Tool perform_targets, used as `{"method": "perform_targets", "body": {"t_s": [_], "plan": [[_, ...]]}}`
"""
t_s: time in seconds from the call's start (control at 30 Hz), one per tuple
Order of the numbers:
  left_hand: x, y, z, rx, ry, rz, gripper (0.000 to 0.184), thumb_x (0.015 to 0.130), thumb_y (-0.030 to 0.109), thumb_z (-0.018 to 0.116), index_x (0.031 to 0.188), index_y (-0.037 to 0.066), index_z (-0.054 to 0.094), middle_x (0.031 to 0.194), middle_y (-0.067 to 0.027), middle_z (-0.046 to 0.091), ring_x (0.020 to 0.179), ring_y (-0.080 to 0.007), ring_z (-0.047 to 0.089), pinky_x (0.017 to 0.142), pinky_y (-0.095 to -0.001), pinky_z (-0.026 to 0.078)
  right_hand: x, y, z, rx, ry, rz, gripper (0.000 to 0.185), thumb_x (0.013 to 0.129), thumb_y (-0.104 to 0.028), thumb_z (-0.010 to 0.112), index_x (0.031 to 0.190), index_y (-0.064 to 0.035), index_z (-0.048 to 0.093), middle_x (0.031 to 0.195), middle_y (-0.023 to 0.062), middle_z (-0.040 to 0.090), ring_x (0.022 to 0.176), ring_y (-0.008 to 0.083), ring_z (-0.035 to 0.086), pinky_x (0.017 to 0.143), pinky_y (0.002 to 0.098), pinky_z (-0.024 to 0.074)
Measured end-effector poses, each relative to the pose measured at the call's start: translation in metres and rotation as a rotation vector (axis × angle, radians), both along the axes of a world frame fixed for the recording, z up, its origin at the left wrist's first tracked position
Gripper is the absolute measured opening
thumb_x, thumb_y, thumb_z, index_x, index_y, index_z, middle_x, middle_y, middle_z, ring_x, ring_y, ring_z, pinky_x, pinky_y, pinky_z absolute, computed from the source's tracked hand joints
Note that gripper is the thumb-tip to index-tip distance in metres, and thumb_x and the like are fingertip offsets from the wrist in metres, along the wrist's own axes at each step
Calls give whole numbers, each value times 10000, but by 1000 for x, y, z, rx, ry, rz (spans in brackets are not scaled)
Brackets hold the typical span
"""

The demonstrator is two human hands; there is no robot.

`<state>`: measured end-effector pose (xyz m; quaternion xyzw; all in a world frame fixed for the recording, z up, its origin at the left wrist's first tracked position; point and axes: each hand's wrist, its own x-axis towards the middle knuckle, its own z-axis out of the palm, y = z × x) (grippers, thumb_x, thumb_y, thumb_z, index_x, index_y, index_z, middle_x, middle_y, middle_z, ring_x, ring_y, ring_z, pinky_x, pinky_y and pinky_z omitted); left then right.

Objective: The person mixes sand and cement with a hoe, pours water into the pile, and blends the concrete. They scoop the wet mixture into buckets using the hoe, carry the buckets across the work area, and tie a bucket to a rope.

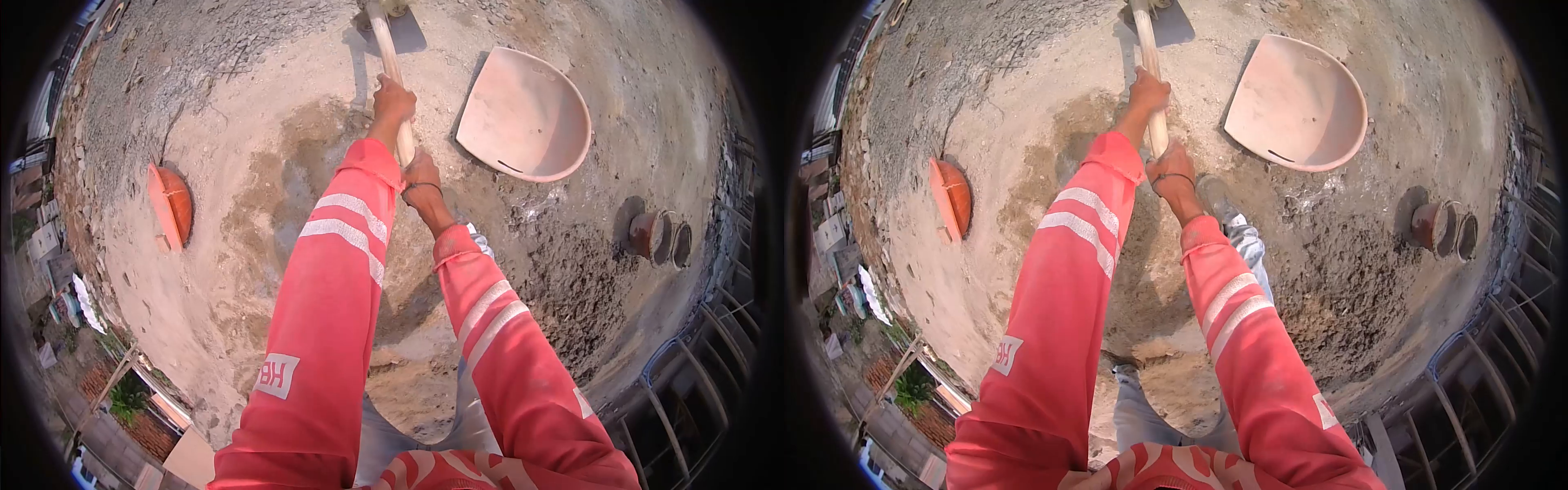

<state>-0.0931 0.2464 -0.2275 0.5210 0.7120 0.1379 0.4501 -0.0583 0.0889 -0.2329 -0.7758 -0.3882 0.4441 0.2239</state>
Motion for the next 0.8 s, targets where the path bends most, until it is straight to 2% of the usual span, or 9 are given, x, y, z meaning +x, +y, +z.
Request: {"method": "perform_targets", "body": {"t_s": [0.13,0.2,0.43,0.57,0.63,0.67,0.73,0.77,0.8], "plan": [[6,-31,-48,-75,119,-72,641,762,137,679,1238,-139,351,1095,-340,597,1029,-438,619,899,-417,511,-8,-68,12,-127,18,-67,399,726,-197,708,1048,-7,570,918,275,659,912,453,635,767,491,511],[-11,-51,-44,-67,179,-123,640,754,136,686,1234,-142,365,1107,-339,595,1040,-440,615,902,-415,511,-15,-89,33,-130,121,-69,408,725,-205,715,1053,-9,571,915,274,662,907,452,639,766,489,513],[-91,-136,-7,-236,143,-54,572,752,75,656,1236,-88,398,1129,-348,588,1076,-434,606,926,-426,502,-102,-167,71,-305,43,-68,414,754,-264,725,1045,-7,581,895,260,670,893,451,643,763,488,511],[-138,-206,-2,-297,164,-9,529,747,71,668,1196,-96,441,1079,-339,612,1043,-432,625,894,-429,514,-163,-256,54,-256,137,-186,406,797,-327,699,1024,-5,599,910,260,672,895,444,644,760,476,508],[-169,-234,22,-534,-125,202,510,740,90,686,1166,-97,477,1051,-333,625,1027,-412,638,877,-426,517,-191,-303,91,-281,207,-216,419,802,-355,698,1020,-8,611,928,256,674,902,432,647,758,465,509],[-185,-256,34,-656,-275,310,501,736,100,696,1151,-97,495,1038,-329,631,1019,-402,645,869,-425,518,-202,-325,138,-365,224,-198,428,800,-367,702,1021,-11,618,938,251,676,905,424,648,757,459,509],[-222,-332,21,-559,-242,229,206,758,75,635,890,-68,568,595,-123,588,465,-201,588,387,-361,453,-233,-420,154,-378,297,-300,436,793,-379,709,1024,-17,629,923,236,679,886,395,662,740,446,513],[-235,-397,-39,-570,-69,199,370,761,160,694,1013,-84,578,824,-219,673,657,-310,687,587,-395,549,-237,-443,182,-438,338,-295,417,796,-358,702,1029,-20,630,918,238,677,885,393,663,738,446,513],[-241,-432,3,-524,-70,309,317,789,175,668,967,-76,592,768,-180,670,541,-288,658,494,-372,526,-242,-456,218,-496,385,-292,399,799,-338,695,1035,-23,631,913,240,675,885,391,663,736,446,514]]}}
